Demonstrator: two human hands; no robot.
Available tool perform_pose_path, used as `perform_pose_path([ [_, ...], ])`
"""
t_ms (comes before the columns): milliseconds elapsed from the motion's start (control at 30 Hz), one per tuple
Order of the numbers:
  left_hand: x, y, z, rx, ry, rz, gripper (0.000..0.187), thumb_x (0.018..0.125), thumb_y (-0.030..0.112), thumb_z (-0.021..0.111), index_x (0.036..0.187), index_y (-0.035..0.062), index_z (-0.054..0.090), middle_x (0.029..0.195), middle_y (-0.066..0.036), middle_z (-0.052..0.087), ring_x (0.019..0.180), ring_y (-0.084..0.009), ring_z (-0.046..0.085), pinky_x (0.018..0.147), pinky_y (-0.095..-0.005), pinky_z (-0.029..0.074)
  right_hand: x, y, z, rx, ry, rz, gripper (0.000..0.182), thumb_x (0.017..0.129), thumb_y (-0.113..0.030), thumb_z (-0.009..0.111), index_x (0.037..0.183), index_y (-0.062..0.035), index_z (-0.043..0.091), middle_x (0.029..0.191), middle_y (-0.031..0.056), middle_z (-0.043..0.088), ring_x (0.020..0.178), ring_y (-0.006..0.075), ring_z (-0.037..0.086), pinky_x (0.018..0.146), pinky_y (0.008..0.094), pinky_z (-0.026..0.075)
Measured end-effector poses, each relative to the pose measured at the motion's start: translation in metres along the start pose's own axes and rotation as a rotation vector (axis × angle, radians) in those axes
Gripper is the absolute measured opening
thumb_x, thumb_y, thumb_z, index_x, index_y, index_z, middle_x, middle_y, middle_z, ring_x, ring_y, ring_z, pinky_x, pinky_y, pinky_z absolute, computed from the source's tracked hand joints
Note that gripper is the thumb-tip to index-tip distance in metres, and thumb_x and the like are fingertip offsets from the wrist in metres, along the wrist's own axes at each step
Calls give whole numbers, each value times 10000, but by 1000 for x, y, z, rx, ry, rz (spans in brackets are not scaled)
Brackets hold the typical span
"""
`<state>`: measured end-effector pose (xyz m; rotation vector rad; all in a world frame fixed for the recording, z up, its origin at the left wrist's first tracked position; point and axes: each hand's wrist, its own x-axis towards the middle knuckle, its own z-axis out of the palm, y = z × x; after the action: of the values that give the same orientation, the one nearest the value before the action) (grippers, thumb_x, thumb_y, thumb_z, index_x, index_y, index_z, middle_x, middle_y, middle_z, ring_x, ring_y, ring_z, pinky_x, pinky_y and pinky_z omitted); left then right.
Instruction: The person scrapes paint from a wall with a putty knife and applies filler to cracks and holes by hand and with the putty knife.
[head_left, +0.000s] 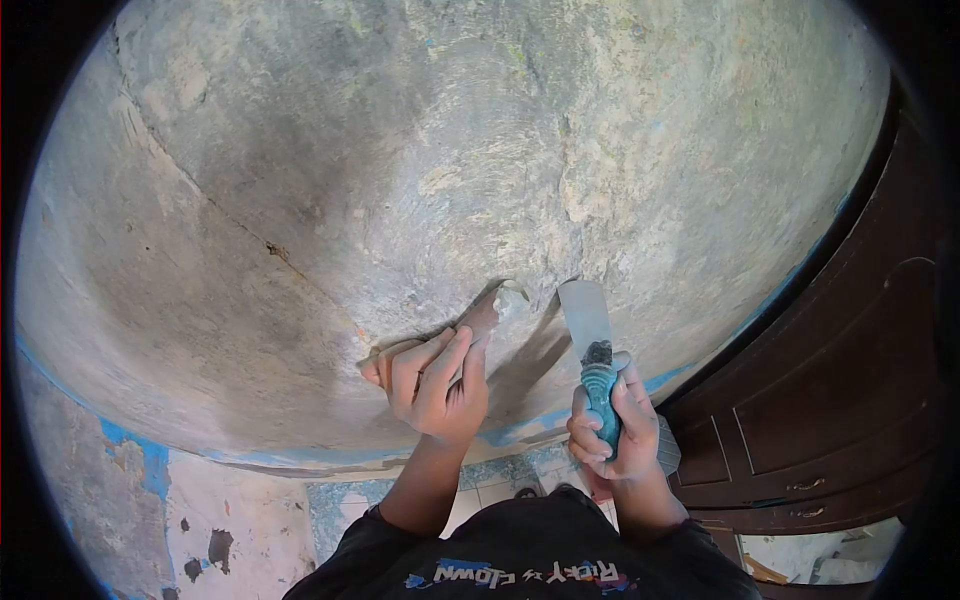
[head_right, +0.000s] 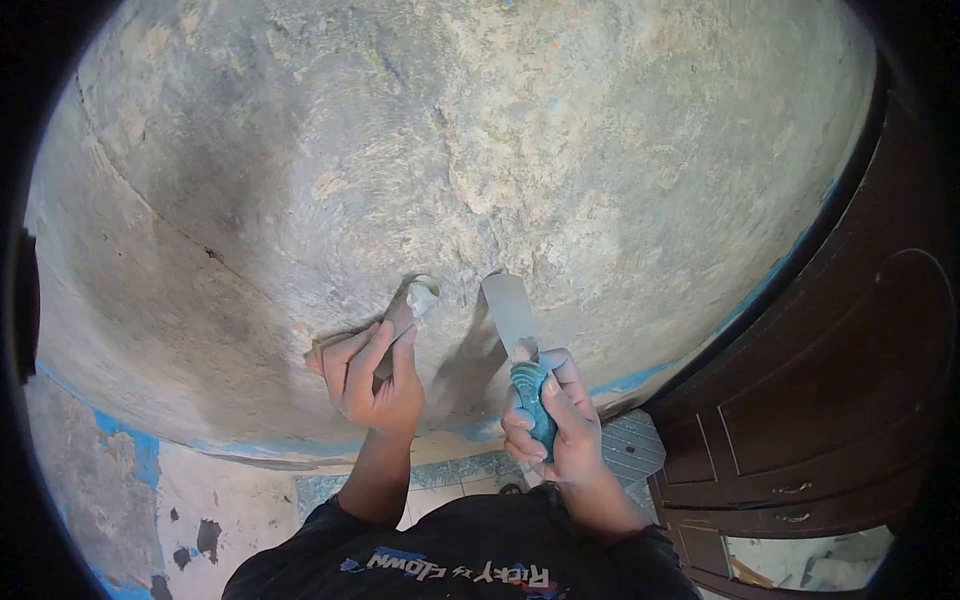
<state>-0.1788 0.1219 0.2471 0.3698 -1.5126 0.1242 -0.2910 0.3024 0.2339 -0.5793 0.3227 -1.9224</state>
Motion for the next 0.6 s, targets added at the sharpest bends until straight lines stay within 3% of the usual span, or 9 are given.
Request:
perform_pose_path([
  [467,0,1,0,20,-4,0,256,709,88,873,932,180,787,875,70,661,761,-146,542,835,-371,317,-1,-4,0,-78,29,-6,191,1114,-269,388,1287,-196,426,833,136,508,465,104,373,419,234,321],
  [600,3,2,-3,-1,-41,33,309,700,10,862,970,127,767,891,15,653,845,-195,535,823,-363,359,-8,5,-14,-90,31,69,179,1113,-273,398,1270,-193,429,834,132,511,467,101,375,419,235,325],
])
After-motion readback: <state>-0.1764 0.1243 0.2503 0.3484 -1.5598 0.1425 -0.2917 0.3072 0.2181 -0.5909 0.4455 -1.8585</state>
